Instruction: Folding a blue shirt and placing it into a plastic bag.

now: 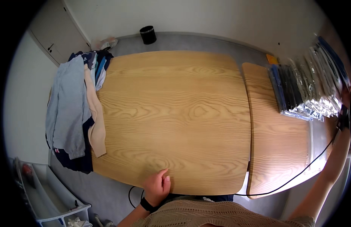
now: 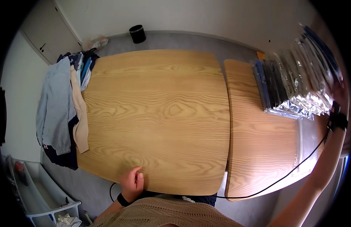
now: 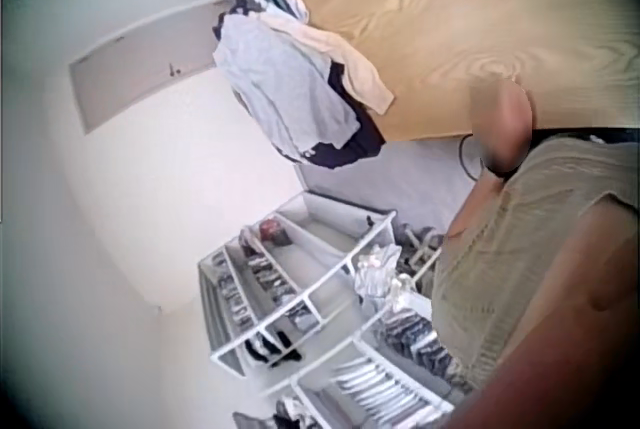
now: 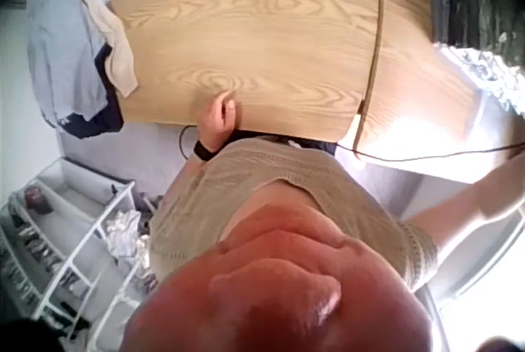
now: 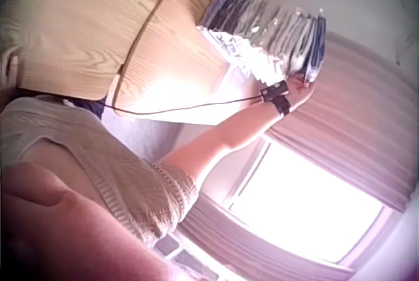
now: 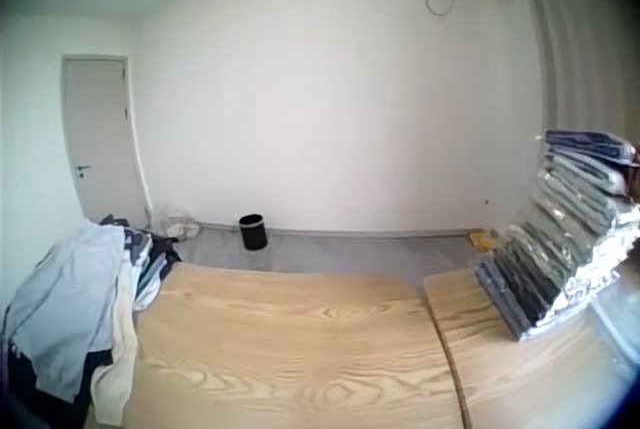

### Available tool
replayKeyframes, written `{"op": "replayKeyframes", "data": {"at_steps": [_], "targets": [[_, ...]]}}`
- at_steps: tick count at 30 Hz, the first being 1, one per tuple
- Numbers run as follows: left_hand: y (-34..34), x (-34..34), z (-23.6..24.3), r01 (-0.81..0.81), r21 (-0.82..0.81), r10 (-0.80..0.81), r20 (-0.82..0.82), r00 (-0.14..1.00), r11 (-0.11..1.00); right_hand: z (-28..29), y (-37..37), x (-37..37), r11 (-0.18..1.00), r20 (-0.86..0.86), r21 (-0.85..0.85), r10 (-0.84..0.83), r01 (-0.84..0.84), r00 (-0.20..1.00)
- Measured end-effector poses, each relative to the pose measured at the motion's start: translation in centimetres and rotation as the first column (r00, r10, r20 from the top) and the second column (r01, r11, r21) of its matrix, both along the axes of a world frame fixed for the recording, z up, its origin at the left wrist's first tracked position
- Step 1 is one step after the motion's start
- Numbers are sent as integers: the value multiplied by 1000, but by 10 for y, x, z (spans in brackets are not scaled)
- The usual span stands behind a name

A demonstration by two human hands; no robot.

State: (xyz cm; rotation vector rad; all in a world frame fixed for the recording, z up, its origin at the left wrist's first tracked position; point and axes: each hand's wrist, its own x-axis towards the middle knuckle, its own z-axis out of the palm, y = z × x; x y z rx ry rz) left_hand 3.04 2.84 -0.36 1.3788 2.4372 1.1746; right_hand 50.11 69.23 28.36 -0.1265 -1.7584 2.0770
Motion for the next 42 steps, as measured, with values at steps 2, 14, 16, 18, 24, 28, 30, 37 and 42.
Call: {"op": "replayKeyframes", "data": {"at_steps": [2,14,16,18,24,28,30,37,42], "targets": [[-3,-3,-3,-7,-37,6,-22,1000,999,-14,-11,-31,999,6,-46,3,-2,1000],[-14,1,-13,24,-211,-15,42,999,977,4,-108,-49,585,-35,-308,-795,750,606],[-12,-1,-12,63,-207,-51,61,997,976,13,-101,-26,661,-27,-315,-724,681,690],[-14,-1,-6,79,-215,-64,75,995,973,21,-98,-19,568,22,-326,-795,756,606],[6,-6,32,61,-230,-24,161,987,971,21,-135,-85,327,159,-225,-917,918,366],[5,-10,78,130,-152,-10,612,791,980,3,-121,-66,396,153,-331,-873,856,463],[2,-14,103,262,-151,-150,516,843,953,3,-130,-98,348,158,-360,-892,866,424],[23,-28,172,365,-63,-283,517,808,929,14,-135,-121,176,194,-434,-939,883,283],[50,-22,201,424,-12,-356,520,776,906,11,-142,-115,207,131,-471,-945,858,300]]}}
